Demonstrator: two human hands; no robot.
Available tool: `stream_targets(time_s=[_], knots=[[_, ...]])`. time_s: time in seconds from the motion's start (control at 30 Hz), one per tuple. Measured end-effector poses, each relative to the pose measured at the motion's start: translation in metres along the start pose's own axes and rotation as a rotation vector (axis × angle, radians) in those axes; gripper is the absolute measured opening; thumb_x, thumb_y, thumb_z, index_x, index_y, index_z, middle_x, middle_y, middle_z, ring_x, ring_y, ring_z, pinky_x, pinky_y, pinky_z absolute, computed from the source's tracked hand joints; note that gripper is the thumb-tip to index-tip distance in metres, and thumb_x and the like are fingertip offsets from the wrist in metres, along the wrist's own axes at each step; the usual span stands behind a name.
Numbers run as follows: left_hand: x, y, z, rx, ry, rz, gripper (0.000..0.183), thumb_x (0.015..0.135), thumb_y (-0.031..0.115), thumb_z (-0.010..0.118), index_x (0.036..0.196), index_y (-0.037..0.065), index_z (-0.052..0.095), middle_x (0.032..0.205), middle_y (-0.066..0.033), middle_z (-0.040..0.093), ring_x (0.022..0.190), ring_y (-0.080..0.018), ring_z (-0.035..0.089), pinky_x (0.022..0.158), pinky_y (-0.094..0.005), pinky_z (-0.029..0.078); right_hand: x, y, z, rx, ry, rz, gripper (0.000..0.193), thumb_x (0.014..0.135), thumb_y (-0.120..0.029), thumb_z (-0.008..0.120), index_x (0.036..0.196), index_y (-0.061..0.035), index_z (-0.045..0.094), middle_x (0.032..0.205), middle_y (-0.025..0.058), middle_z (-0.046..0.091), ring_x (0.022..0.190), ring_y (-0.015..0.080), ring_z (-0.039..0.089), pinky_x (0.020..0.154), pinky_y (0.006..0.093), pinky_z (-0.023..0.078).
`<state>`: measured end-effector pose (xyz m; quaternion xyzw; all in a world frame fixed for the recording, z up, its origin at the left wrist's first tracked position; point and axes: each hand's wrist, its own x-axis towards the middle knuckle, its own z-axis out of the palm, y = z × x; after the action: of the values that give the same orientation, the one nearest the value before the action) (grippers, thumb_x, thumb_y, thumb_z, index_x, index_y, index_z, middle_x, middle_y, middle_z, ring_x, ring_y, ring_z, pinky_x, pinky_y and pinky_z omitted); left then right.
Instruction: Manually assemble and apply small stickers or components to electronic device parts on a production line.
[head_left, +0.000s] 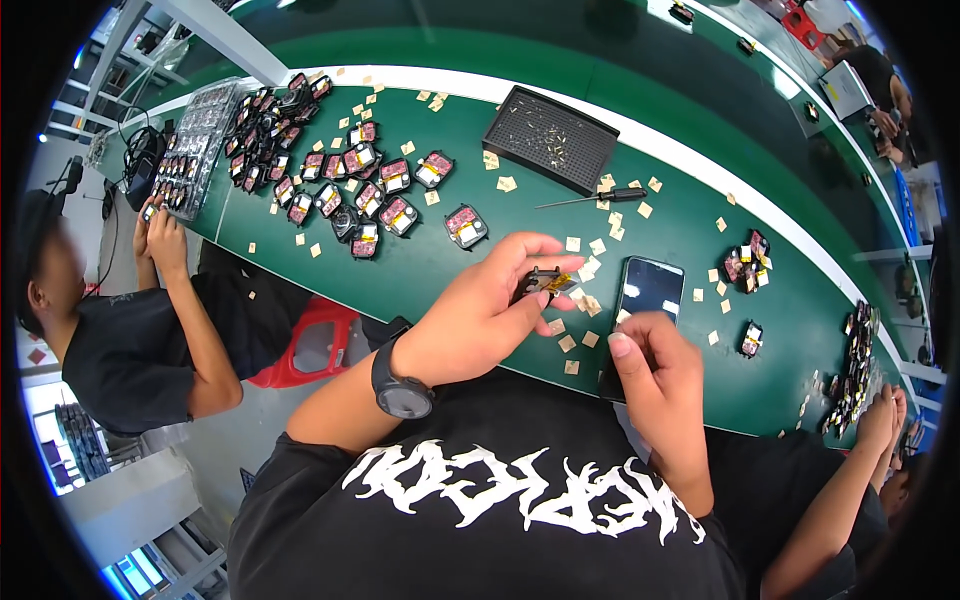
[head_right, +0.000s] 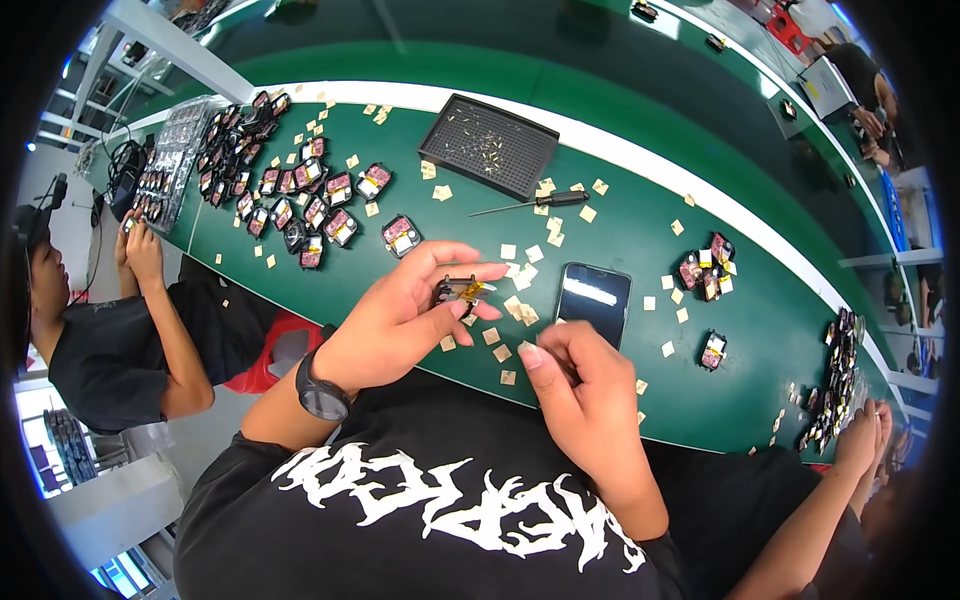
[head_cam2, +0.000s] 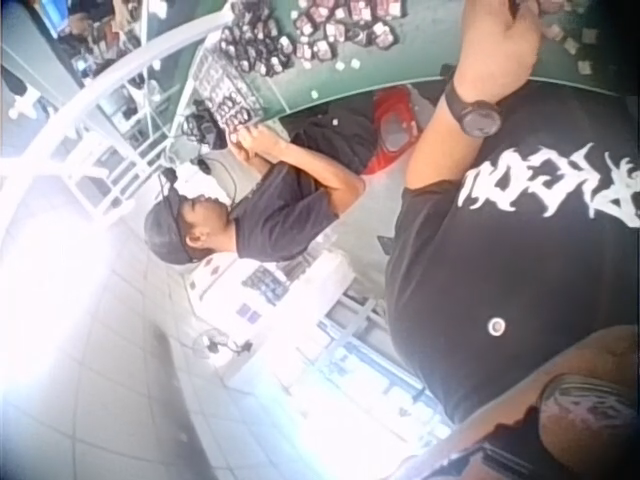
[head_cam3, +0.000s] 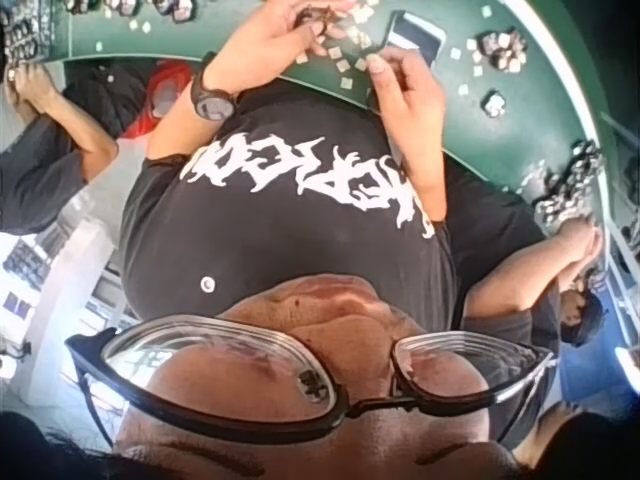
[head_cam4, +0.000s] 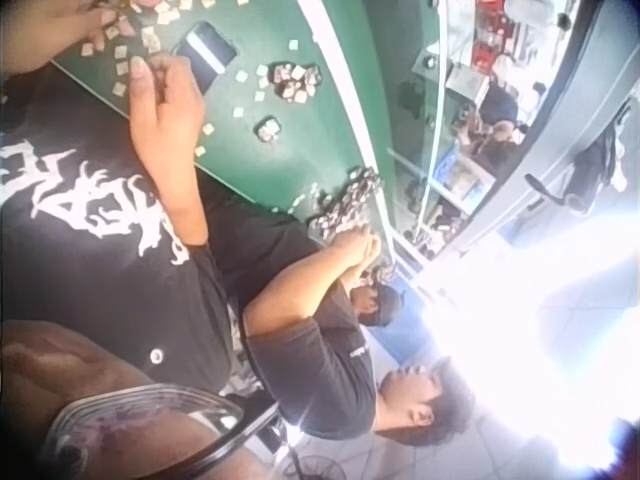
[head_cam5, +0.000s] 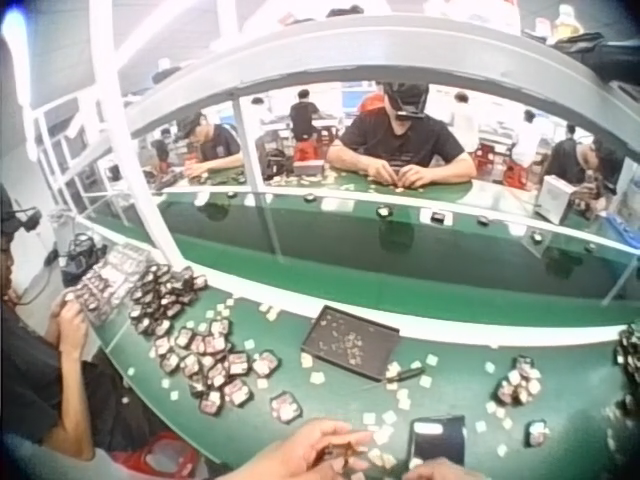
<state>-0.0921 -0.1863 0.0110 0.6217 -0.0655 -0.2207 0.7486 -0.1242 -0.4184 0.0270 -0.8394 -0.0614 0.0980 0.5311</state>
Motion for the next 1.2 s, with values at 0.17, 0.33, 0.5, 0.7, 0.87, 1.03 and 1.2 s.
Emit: stream_targets(time_s=[0.17,0.33,0.5,0.7,0.87,1.03,1.2], knots=[[0.000,0.006,0.004,0.262,-0.032,0.046,0.043,0.099,-0.006,0.046,0.142,-0.003,0.045,0.137,-0.0173,0.057,0.106,-0.0181,0.067,0.079,-0.0275,0.057,0.001,-0.009,0.001,0.229,0.136,-0.040,0.001,0.096,0.000,0.065,0.096,0.0006,0.065,0.091,0.0102,0.068,0.073,0.0150,0.064,0.064,0.0296,0.050],[-0.004,0.017,0.008,0.387,-0.033,0.041,0.046,0.095,-0.008,0.049,0.141,-0.003,0.053,0.118,-0.0139,0.065,0.087,-0.0137,0.068,0.073,-0.0261,0.057,0.022,-0.022,-0.005,-0.113,0.060,-0.397,0.018,0.090,0.005,0.067,0.107,-0.0012,0.069,0.091,0.0120,0.069,0.075,0.0258,0.068,0.067,0.0330,0.054],[-0.006,0.020,0.013,0.488,0.017,0.143,0.056,0.091,-0.009,0.051,0.146,0.001,0.050,0.103,-0.0120,0.070,0.079,-0.0132,0.067,0.073,-0.0267,0.055,0.018,-0.019,-0.001,-0.152,0.040,-0.338,0.019,0.089,0.005,0.069,0.107,-0.0014,0.069,0.088,0.0118,0.069,0.074,0.0270,0.068,0.064,0.0337,0.054],[-0.002,0.010,0.016,0.677,0.047,0.306,0.052,0.090,-0.007,0.057,0.141,0.001,0.055,0.101,-0.0148,0.071,0.082,-0.0233,0.069,0.077,-0.0328,0.054,0.010,-0.013,0.012,-0.037,0.097,-0.101,0.012,0.090,0.002,0.070,0.101,0.0008,0.066,0.085,0.0118,0.069,0.069,0.0212,0.069,0.062,0.0304,0.053],[-0.002,0.010,0.019,0.710,0.061,0.344,0.049,0.090,-0.005,0.060,0.138,0.001,0.058,0.102,-0.0164,0.071,0.086,-0.0281,0.069,0.080,-0.0346,0.053,0.005,-0.011,0.014,0.144,0.084,0.090,0.011,0.093,0.000,0.069,0.097,0.0023,0.060,0.084,0.0077,0.070,0.069,0.0100,0.067,0.062,0.0255,0.054],[-0.001,0.005,0.021,0.704,0.089,0.432,0.047,0.090,-0.004,0.060,0.136,0.001,0.060,0.103,-0.0164,0.072,0.086,-0.0299,0.069,0.079,-0.0349,0.053,0.005,-0.008,0.018,0.352,0.044,0.196,0.017,0.095,-0.001,0.069,0.093,-0.0005,0.052,0.080,0.0054,0.066,0.070,0.0082,0.067,0.060,0.0230,0.053],[-0.005,0.000,0.021,0.565,0.102,0.333,0.045,0.090,-0.003,0.063,0.135,0.000,0.061,0.097,-0.0153,0.072,0.080,-0.0232,0.069,0.074,-0.0325,0.052,0.001,-0.006,0.026,0.483,0.052,0.256,0.022,0.095,-0.001,0.068,0.089,-0.0029,0.047,0.078,0.0043,0.063,0.069,0.0082,0.068,0.057,0.0220,0.053]])
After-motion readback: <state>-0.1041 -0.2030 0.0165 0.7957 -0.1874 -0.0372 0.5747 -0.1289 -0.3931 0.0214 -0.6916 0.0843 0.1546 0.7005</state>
